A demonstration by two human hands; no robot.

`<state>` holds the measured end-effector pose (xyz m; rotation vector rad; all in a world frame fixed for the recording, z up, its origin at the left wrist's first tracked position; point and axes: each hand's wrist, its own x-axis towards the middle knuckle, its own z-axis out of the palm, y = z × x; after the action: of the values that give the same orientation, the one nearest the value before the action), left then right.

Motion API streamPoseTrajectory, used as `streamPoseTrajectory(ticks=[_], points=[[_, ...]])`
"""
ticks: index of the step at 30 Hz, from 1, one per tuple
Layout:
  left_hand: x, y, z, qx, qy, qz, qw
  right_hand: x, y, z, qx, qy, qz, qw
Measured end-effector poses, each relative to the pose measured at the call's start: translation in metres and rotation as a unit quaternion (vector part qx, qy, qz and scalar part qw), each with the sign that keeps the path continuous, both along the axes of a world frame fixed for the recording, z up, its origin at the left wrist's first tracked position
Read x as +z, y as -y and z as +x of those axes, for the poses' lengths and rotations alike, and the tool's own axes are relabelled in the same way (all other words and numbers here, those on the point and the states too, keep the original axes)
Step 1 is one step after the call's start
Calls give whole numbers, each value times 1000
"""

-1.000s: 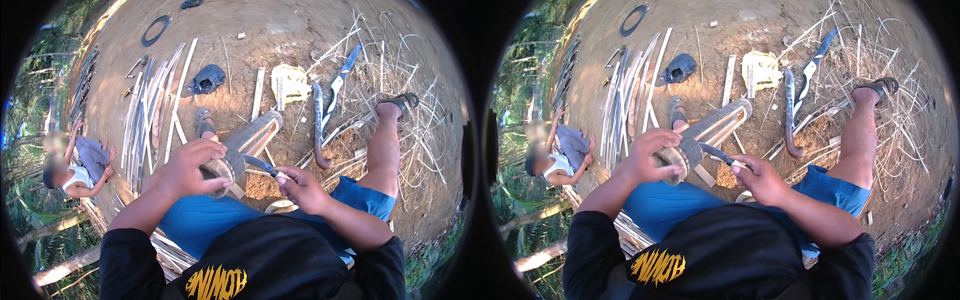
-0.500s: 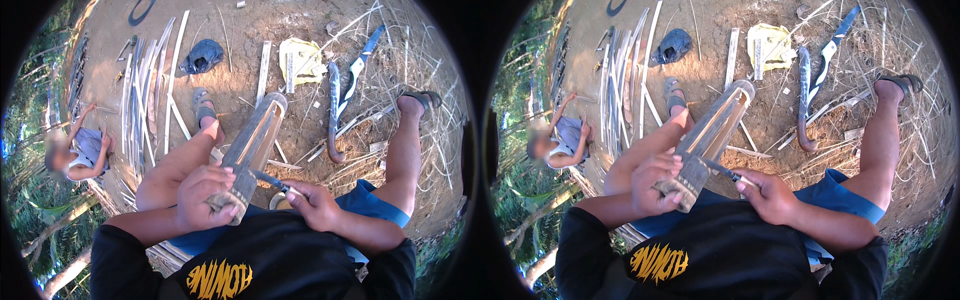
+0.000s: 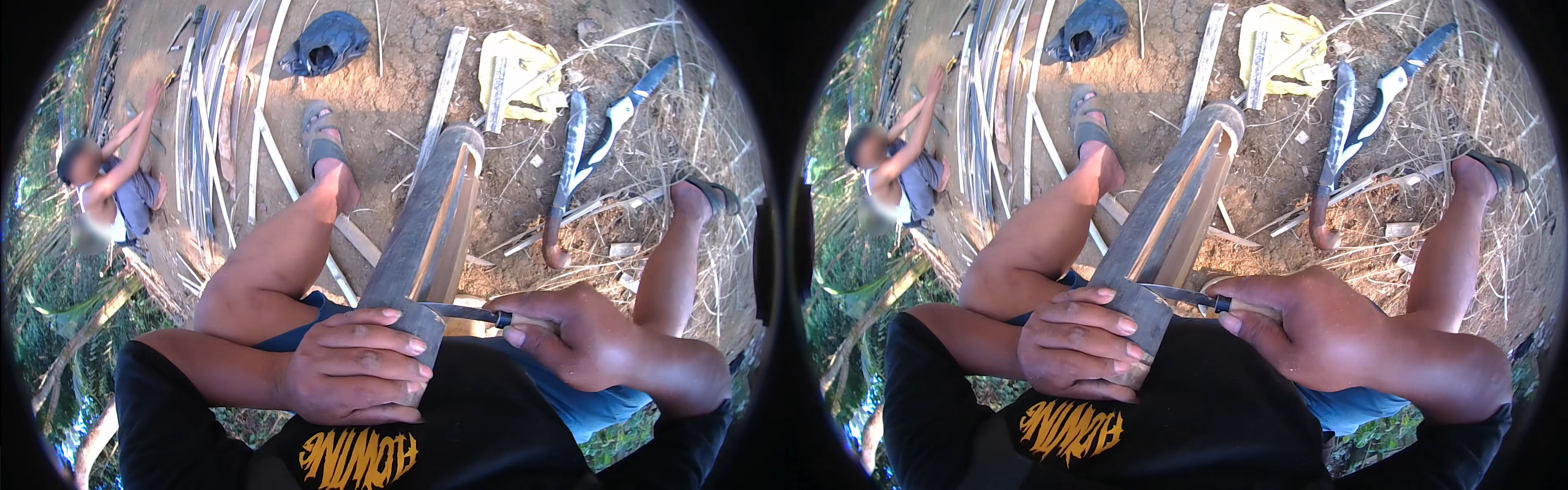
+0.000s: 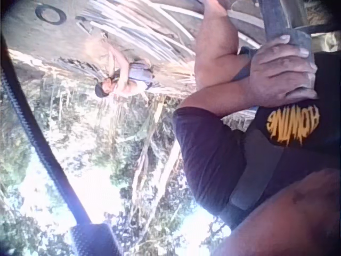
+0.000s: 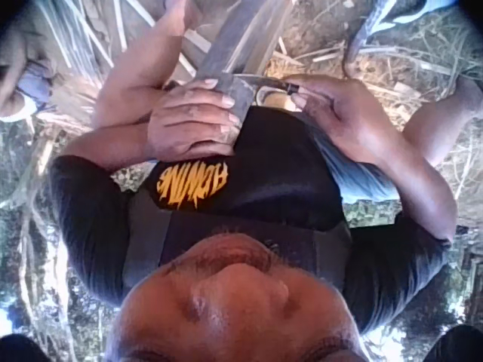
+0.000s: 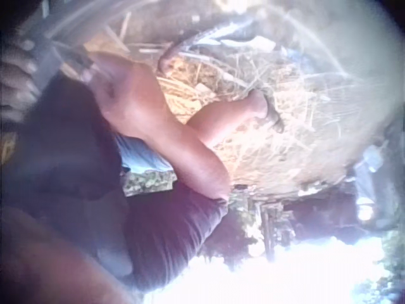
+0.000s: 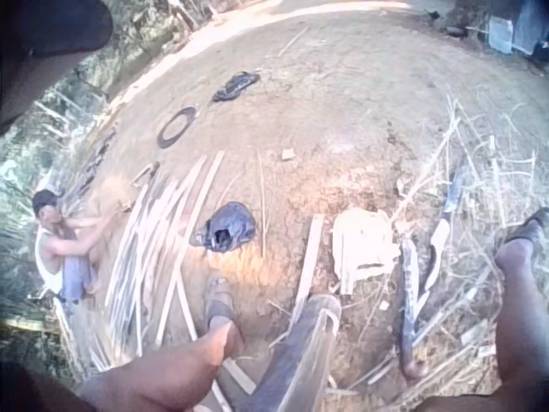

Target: The person carves and strips a bamboo section using a small knife and a large blade, removing internal fibers and thinning the material.

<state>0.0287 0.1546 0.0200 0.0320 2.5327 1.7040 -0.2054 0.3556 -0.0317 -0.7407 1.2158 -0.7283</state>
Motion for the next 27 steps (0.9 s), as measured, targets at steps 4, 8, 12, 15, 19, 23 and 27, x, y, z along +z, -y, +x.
streamPoseTrajectory(ticks=[4, 8, 12, 15, 19, 23, 27], points=[[-1, -2, -3, -9, -10, 17, 1000, 8, 24, -22, 83, -36, -30, 995], [-2, -7, -3, -28, -12, 21, 999, 20, 45, -34, 139, -37, -26, 989], [-2, -9, -4, -35, -19, 13, 999, 14, 45, -34, 144, -61, -70, 985], [-2, -11, -10, -14, -22, 9, 1000, 29, 57, -48, 134, -68, 28, 988], [0, -7, -16, -8, -29, 7, 1000, -11, 10, -28, -224, 179, -101, 953], [-1, -3, -22, -12, -34, 4, 999, -49, -17, 17, -398, 150, -219, 878], [1, -8, -24, -2, -31, 11, 999, -30, 38, 40, -549, 256, -268, 749]])
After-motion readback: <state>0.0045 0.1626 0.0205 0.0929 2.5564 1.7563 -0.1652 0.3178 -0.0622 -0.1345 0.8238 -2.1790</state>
